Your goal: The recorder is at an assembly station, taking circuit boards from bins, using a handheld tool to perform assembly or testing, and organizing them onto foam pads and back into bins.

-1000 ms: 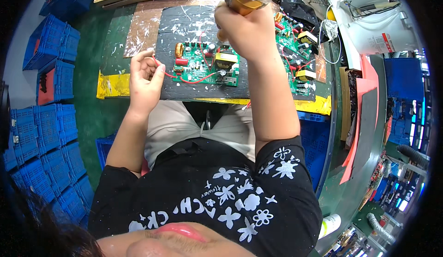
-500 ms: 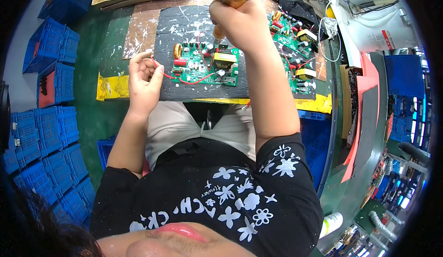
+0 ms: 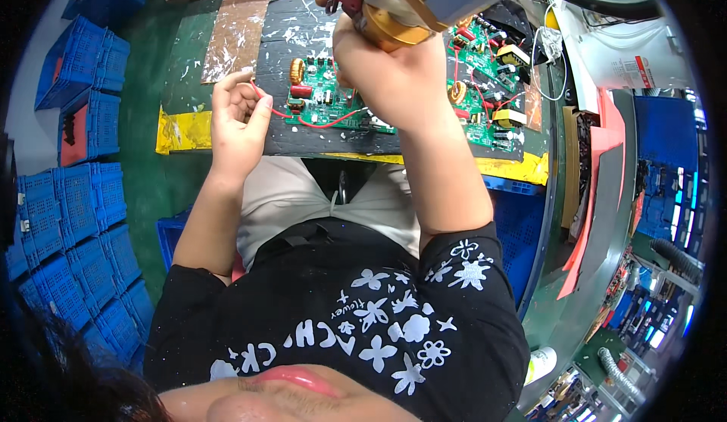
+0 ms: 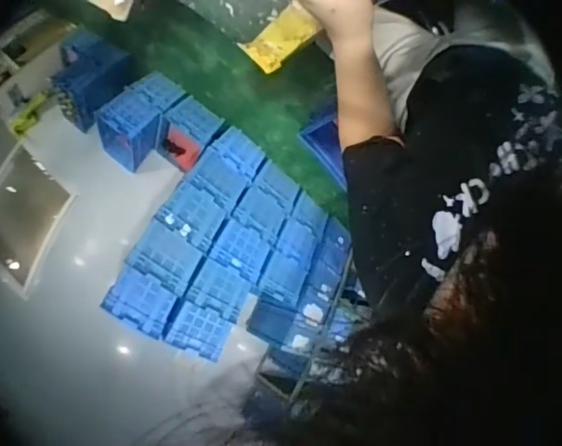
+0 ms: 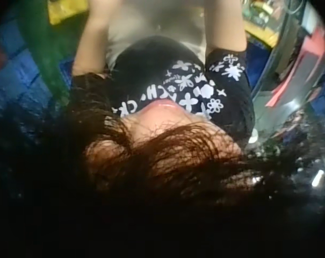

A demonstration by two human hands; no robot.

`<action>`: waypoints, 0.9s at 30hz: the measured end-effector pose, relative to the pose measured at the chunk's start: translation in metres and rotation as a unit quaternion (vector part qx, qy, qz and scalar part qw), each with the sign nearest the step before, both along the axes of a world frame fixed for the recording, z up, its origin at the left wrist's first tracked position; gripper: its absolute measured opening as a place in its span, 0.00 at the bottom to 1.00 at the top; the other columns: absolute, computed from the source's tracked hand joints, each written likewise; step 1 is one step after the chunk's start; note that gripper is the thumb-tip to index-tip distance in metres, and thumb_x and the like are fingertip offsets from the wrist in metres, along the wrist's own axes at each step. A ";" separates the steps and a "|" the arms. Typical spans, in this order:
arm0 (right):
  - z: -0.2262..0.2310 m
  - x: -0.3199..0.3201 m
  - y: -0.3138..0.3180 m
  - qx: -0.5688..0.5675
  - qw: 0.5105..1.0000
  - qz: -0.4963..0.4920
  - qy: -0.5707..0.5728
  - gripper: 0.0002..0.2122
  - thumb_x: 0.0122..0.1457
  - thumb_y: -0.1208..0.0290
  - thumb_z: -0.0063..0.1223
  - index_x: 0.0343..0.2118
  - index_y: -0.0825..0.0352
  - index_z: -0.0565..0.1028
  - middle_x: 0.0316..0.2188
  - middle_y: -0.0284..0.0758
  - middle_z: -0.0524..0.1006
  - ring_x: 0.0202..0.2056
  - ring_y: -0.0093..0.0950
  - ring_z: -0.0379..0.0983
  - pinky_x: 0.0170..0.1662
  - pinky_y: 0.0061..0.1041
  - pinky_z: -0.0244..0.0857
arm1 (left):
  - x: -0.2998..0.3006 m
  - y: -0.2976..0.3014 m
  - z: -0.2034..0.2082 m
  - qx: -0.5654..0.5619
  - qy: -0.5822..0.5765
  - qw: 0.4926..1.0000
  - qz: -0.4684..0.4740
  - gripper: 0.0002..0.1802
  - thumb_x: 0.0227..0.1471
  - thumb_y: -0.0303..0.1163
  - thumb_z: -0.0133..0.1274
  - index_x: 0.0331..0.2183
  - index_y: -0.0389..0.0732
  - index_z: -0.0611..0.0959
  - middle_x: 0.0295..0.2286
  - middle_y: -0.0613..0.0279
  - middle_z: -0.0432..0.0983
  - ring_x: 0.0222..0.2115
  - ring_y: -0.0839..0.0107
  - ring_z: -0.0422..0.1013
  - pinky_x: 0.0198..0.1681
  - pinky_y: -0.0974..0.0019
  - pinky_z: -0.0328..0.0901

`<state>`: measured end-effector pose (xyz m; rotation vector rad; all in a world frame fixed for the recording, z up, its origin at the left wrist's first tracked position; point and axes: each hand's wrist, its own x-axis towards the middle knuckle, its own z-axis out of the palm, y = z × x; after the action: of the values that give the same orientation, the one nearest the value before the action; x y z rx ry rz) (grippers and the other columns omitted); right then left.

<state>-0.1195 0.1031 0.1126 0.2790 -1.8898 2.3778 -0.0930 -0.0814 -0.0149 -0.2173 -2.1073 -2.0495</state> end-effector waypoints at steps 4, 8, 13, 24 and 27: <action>-0.018 -0.012 0.009 0.044 0.998 -0.030 0.044 0.18 0.50 0.87 0.44 0.46 0.72 0.65 0.34 0.38 0.70 0.22 0.18 0.67 0.23 0.18 0.64 | -0.001 0.005 0.002 0.002 0.002 1.000 -0.008 0.24 0.50 0.18 0.52 0.48 0.38 0.64 0.28 0.66 0.68 0.25 0.83 0.64 0.29 0.79 0.61; -0.027 -0.015 0.013 0.052 0.988 0.030 0.141 0.17 0.50 0.87 0.42 0.46 0.73 0.64 0.39 0.40 0.69 0.23 0.19 0.66 0.24 0.18 0.61 | -0.001 0.005 0.002 0.004 -0.001 1.000 -0.007 0.24 0.50 0.18 0.51 0.48 0.38 0.64 0.28 0.66 0.68 0.25 0.83 0.63 0.29 0.79 0.61; -0.012 -0.005 0.013 0.073 0.995 0.016 0.061 0.17 0.50 0.87 0.43 0.45 0.73 0.65 0.31 0.36 0.69 0.21 0.19 0.66 0.23 0.18 0.62 | 0.000 0.004 0.003 0.007 -0.003 1.000 -0.004 0.24 0.50 0.18 0.51 0.48 0.38 0.64 0.28 0.66 0.68 0.24 0.84 0.62 0.28 0.79 0.60; -0.047 -0.058 0.020 -0.191 0.818 0.251 0.480 0.21 0.48 0.90 0.43 0.48 0.71 0.64 0.38 0.39 0.69 0.23 0.20 0.69 0.23 0.18 0.66 | -0.001 0.005 0.002 0.010 0.001 1.000 -0.007 0.23 0.50 0.18 0.51 0.48 0.38 0.64 0.28 0.65 0.68 0.24 0.83 0.63 0.28 0.79 0.61; -0.011 -0.007 0.017 -0.016 1.000 0.012 0.015 0.22 0.48 0.90 0.43 0.49 0.71 0.64 0.38 0.40 0.70 0.24 0.20 0.69 0.22 0.19 0.66 | 0.000 0.004 0.003 0.003 -0.005 1.000 0.002 0.23 0.50 0.18 0.51 0.48 0.37 0.64 0.28 0.65 0.68 0.24 0.83 0.63 0.28 0.79 0.61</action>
<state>-0.1264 0.1206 0.1019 0.3352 -1.8445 2.4017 -0.0932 -0.0778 -0.0120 -0.2035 -2.1055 -2.0578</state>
